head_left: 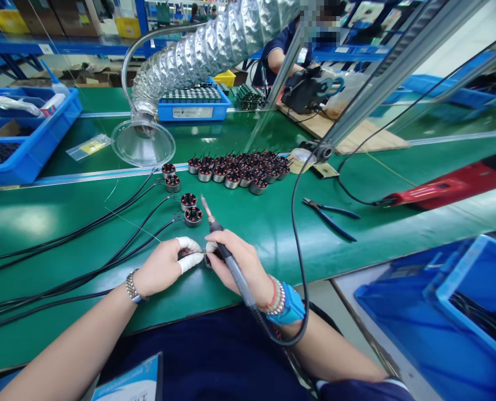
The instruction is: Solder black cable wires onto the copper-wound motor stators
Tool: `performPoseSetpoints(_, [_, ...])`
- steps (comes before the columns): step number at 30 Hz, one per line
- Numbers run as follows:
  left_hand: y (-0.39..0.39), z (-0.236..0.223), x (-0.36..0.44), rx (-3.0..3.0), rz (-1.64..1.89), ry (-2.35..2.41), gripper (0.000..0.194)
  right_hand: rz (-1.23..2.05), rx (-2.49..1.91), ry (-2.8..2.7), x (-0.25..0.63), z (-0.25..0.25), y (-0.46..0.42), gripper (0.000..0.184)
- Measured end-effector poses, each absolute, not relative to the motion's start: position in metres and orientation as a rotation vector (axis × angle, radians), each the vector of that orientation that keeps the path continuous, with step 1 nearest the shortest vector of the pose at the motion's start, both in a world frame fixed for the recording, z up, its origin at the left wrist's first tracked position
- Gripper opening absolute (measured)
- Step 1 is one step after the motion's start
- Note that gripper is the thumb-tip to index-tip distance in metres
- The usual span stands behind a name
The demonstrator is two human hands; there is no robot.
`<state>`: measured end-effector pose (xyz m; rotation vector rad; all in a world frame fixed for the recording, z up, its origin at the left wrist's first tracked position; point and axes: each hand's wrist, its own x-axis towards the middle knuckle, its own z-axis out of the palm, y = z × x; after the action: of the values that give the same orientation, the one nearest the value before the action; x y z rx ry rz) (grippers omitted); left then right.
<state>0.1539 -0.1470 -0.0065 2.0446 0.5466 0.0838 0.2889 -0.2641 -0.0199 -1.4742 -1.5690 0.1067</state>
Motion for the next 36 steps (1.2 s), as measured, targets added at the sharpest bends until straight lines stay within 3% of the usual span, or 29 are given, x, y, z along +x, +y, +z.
performPoseSetpoints(8, [-0.146,0.001,0.152,1.962,0.039,0.589,0.022,0.237,-1.493,-1.464,0.281,-0.03,-0.271,0.032])
performPoseSetpoints(20, [-0.15,-0.014,0.152,1.542,0.008,0.677,0.032,0.104,-1.532,-1.507,0.275,-0.032,-0.27,0.032])
performPoseSetpoints(36, [-0.148,-0.007,0.152,1.873,0.025,0.63,0.031,0.143,-1.467,-1.589,0.294,-0.031,-0.265,0.026])
